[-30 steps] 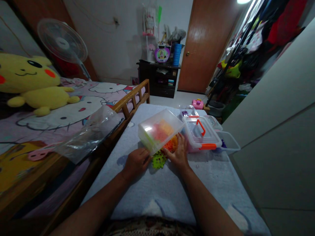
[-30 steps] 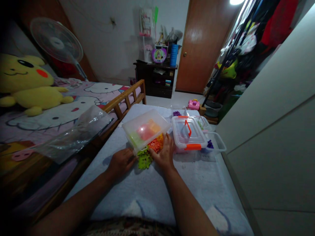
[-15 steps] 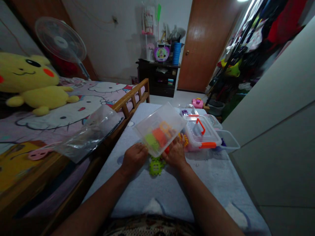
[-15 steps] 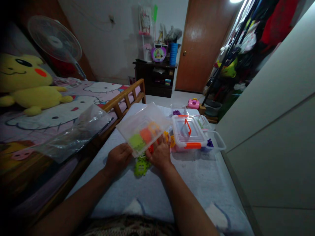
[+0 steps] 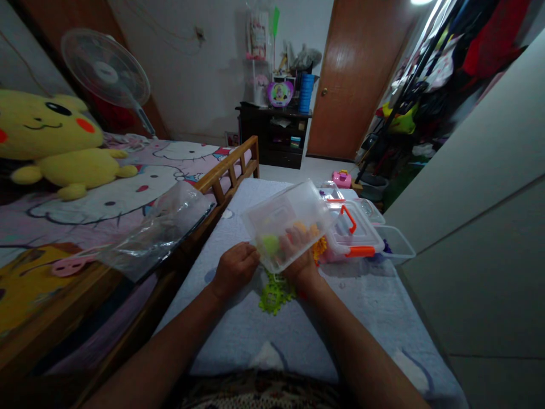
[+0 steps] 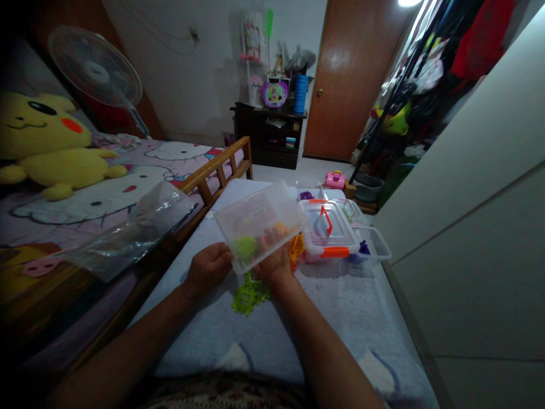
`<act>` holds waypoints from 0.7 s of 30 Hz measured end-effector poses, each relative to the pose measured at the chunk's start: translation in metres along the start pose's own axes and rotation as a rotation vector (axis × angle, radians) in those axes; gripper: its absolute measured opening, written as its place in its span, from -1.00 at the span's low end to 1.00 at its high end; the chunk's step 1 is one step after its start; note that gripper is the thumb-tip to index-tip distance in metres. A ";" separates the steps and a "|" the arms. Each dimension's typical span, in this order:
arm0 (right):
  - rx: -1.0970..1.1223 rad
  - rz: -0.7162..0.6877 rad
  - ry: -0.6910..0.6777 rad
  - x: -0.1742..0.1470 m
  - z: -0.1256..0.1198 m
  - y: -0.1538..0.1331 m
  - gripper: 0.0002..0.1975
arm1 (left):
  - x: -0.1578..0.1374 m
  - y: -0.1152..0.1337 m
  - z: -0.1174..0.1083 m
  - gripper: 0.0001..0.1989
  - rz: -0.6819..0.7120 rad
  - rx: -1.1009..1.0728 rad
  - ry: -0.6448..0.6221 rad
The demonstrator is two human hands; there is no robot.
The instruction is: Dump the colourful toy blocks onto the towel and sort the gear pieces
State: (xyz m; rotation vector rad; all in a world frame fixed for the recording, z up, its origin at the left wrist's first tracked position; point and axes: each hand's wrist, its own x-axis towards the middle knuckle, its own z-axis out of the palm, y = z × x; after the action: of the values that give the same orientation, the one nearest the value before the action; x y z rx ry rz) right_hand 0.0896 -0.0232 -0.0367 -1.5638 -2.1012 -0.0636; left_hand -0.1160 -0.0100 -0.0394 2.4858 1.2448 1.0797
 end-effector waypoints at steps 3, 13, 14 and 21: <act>0.015 0.038 -0.046 -0.005 -0.005 0.001 -0.70 | 0.006 -0.007 -0.002 -0.78 0.023 0.117 0.023; -0.028 0.003 -0.127 -0.015 -0.017 0.015 -0.84 | 0.031 -0.012 -0.002 -0.77 -0.372 -0.107 0.162; -0.038 0.004 -0.133 -0.016 -0.017 0.017 -0.85 | 0.035 -0.015 -0.001 -0.77 -0.389 -0.154 0.178; -0.011 -0.012 -0.094 -0.024 -0.024 0.016 -0.93 | 0.084 -0.047 0.018 -0.73 -0.607 -0.587 0.404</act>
State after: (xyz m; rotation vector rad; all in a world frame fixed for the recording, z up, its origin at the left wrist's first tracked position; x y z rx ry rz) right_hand 0.1174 -0.0468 -0.0299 -1.5893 -2.1852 -0.0061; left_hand -0.1008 0.0855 -0.0278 1.3781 1.3796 1.5119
